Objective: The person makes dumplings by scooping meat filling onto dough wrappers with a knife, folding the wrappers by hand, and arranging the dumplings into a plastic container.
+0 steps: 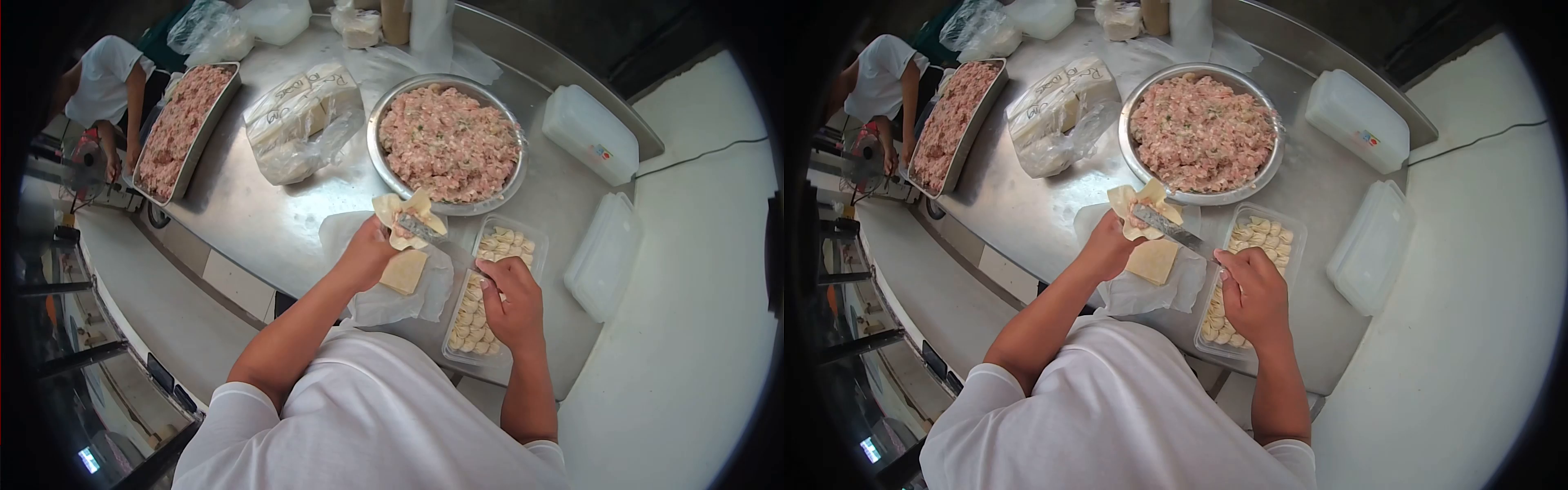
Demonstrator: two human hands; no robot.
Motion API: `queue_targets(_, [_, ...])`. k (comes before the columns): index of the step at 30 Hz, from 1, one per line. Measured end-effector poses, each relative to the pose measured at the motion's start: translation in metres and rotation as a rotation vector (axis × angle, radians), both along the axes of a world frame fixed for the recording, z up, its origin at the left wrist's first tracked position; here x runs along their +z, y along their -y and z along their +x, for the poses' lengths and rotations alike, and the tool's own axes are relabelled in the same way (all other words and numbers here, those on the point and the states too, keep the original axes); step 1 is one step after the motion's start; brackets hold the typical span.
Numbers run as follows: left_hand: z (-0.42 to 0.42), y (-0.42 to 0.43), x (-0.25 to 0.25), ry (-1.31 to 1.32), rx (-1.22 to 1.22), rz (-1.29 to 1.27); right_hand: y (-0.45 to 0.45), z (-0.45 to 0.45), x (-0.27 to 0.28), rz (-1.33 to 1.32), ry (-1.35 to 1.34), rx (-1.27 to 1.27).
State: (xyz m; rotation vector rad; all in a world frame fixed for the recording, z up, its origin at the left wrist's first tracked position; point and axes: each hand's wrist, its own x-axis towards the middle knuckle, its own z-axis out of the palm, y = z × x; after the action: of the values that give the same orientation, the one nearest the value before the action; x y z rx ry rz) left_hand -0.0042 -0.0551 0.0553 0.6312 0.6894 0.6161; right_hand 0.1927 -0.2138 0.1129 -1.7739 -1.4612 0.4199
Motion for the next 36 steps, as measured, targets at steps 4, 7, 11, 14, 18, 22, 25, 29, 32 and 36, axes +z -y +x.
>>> queue_targets(4, [0.006, 0.009, 0.002, -0.589, -0.260, 0.833, 0.019, 0.004, -0.005, -0.131, 0.103, 0.069])
queue_targets(7, [0.008, 0.016, -0.014, -0.645, -0.355, 1.105, 0.034, 0.016, -0.002, -0.228, 0.073, 0.125])
queue_targets(11, [0.020, 0.021, -0.029, -0.616, -0.346, 1.243, 0.056, 0.040, 0.006, -0.267, -0.018, 0.003])
queue_targets(14, [0.037, 0.027, -0.005, -0.585, -0.302, 1.011, 0.064, 0.037, -0.015, -0.220, -0.281, -0.171])
queue_targets(18, [0.068, 0.052, -0.018, -0.225, -0.171, 0.679, 0.062, -0.007, -0.060, -0.353, -0.608, -0.250])
queue_targets(22, [0.086, 0.084, 0.019, -0.047, -0.383, 0.077, 0.046, -0.044, -0.073, 0.116, -1.382, -0.300])
queue_targets(25, [0.088, 0.086, 0.005, -0.117, -0.456, 0.388, 0.048, -0.040, -0.078, 0.213, -1.711, -0.344])
queue_targets(29, [0.085, 0.071, -0.001, -0.083, -0.410, 1.412, 0.061, -0.016, -0.078, 0.243, -1.770, -0.424])
queue_targets(32, [0.089, 0.061, -0.002, -0.036, -0.475, 1.499, 0.072, -0.005, -0.085, 0.200, -1.728, -0.355])
queue_targets(36, [0.108, 0.034, -0.020, -0.189, -0.592, 1.513, 0.081, 0.013, -0.094, 0.012, -1.315, -0.457])
